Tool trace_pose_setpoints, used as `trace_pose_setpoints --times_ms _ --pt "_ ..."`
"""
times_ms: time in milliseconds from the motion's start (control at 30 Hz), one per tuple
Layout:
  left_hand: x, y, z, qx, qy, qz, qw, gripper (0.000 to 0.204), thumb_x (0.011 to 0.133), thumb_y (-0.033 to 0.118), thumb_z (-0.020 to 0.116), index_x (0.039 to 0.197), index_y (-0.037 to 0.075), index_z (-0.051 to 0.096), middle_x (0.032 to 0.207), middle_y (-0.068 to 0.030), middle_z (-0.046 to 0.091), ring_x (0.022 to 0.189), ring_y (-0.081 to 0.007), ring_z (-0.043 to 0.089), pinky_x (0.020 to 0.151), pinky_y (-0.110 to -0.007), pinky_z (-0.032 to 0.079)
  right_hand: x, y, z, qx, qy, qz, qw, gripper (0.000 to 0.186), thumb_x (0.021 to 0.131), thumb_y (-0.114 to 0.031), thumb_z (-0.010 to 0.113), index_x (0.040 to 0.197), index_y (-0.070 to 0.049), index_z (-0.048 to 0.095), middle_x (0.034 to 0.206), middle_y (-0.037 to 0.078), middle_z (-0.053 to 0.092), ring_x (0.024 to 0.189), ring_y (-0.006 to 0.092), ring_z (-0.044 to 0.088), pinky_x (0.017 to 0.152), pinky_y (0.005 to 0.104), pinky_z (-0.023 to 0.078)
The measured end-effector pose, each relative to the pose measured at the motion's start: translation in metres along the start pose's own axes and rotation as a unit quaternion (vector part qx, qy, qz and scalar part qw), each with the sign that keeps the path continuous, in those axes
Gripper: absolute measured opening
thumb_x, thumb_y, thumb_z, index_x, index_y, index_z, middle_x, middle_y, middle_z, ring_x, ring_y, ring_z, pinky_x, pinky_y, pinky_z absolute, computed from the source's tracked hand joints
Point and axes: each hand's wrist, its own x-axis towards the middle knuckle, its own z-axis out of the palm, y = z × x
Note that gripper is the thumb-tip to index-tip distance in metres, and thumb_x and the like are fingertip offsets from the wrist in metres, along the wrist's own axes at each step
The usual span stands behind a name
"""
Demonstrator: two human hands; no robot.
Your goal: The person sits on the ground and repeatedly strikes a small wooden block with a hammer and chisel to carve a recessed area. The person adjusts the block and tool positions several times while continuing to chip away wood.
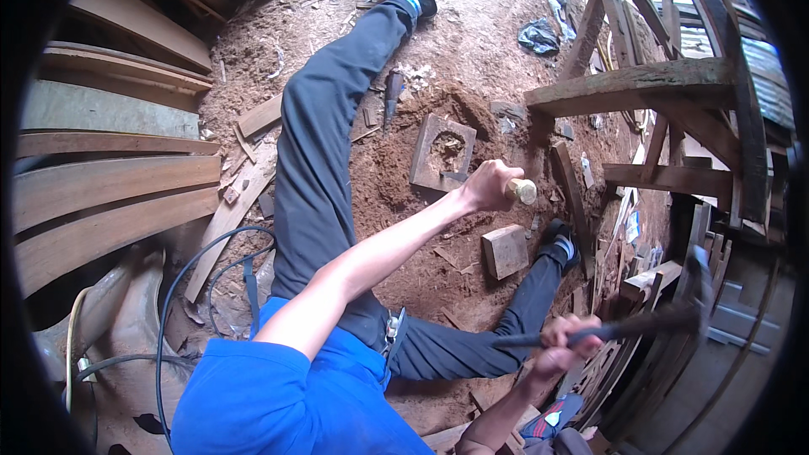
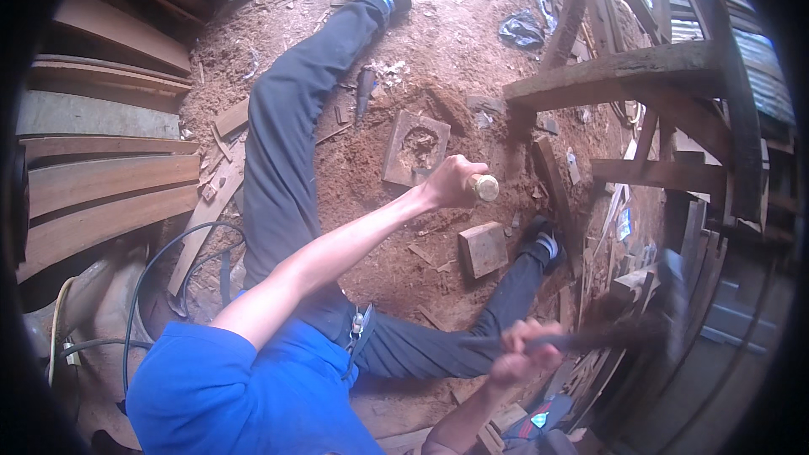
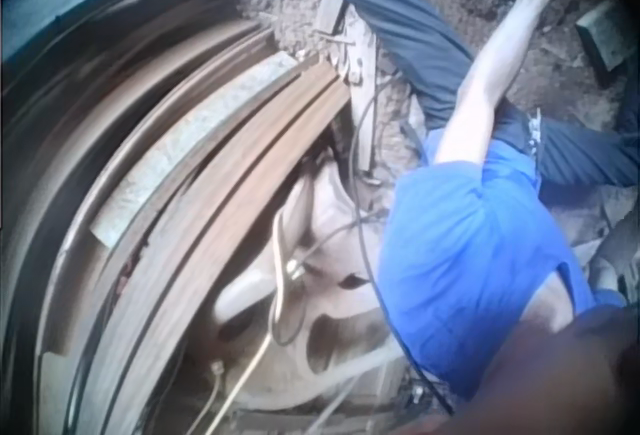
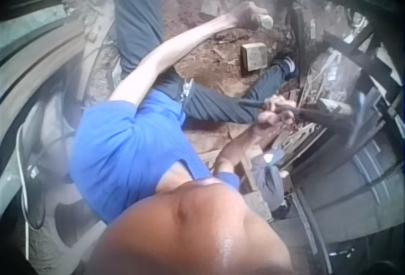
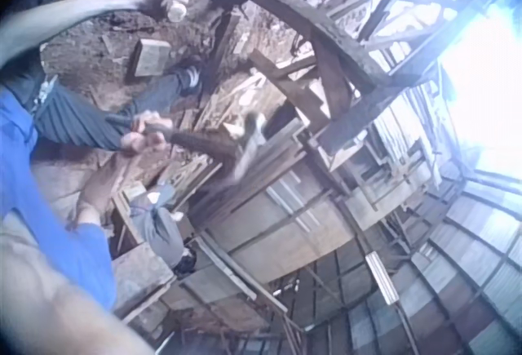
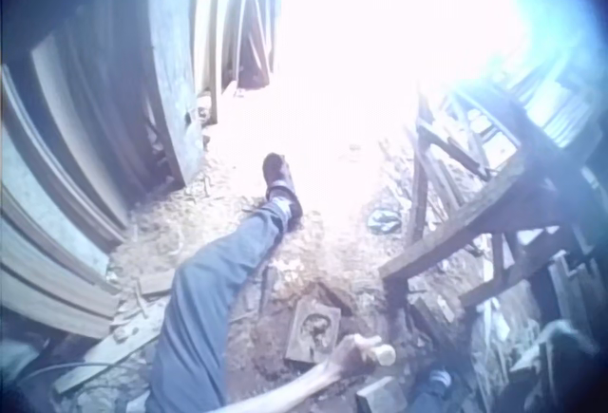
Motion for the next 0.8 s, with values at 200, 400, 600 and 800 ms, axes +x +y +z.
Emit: trace_pose_setpoints --times_ms 200,400,600,800 --pt "0.008 -0.004 -0.006 0.035 0.02 0.037 0.998 0.011 0.065 0.003 0.066 0.069 0.003 0.056 0.062 -0.0181 0.062 0.058 -0.0345 0.066 0.051 -0.04 0.051 -0.002 0.037 -0.007 -0.136 -0.003 0.305 0.943 0.053 0.098 -0.056 0.043 0.078 -0.008 0.046 0.056 -0.002 0.039 0.041 0.0062 0.034 0.037 0.0212 0.026" --pt "0.006 -0.009 -0.002 0.023 0.002 0.017 1.0 0.011 0.064 0.002 0.066 0.071 0.002 0.058 0.064 -0.017 0.064 0.058 -0.0294 0.068 0.052 -0.036 0.052 0.012 -0.044 -0.018 0.093 -0.021 0.051 0.994 0.051 0.096 -0.059 0.042 0.082 -0.01 0.04 0.053 -0.003 0.036 0.039 0.0036 0.031 0.033 0.0187 0.022" --pt "0.006 -0.007 -0.002 0.0 -0.004 0.024 1.0 0.013 0.064 0.001 0.068 0.072 0.001 0.058 0.064 -0.016 0.065 0.058 -0.026 0.068 0.052 -0.033 0.052 0.0 0.03 -0.003 -0.07 -0.064 -0.016 0.995 0.045 0.098 -0.052 0.047 0.084 -0.009 0.042 0.053 -0.003 0.034 0.041 0.0056 0.03 0.036 0.021 0.025" --pt "0.011 -0.002 -0.008 0.024 0.007 0.024 0.999 0.009 0.069 0.001 0.067 0.073 0.003 0.059 0.064 -0.0127 0.066 0.055 -0.0189 0.066 0.049 -0.032 0.051 -0.017 0.044 -0.004 -0.079 -0.039 0.289 0.953 0.052 0.099 -0.053 0.045 0.074 -0.008 0.044 0.051 -0.003 0.038 0.042 0.0054 0.037 0.039 0.0209 0.028"
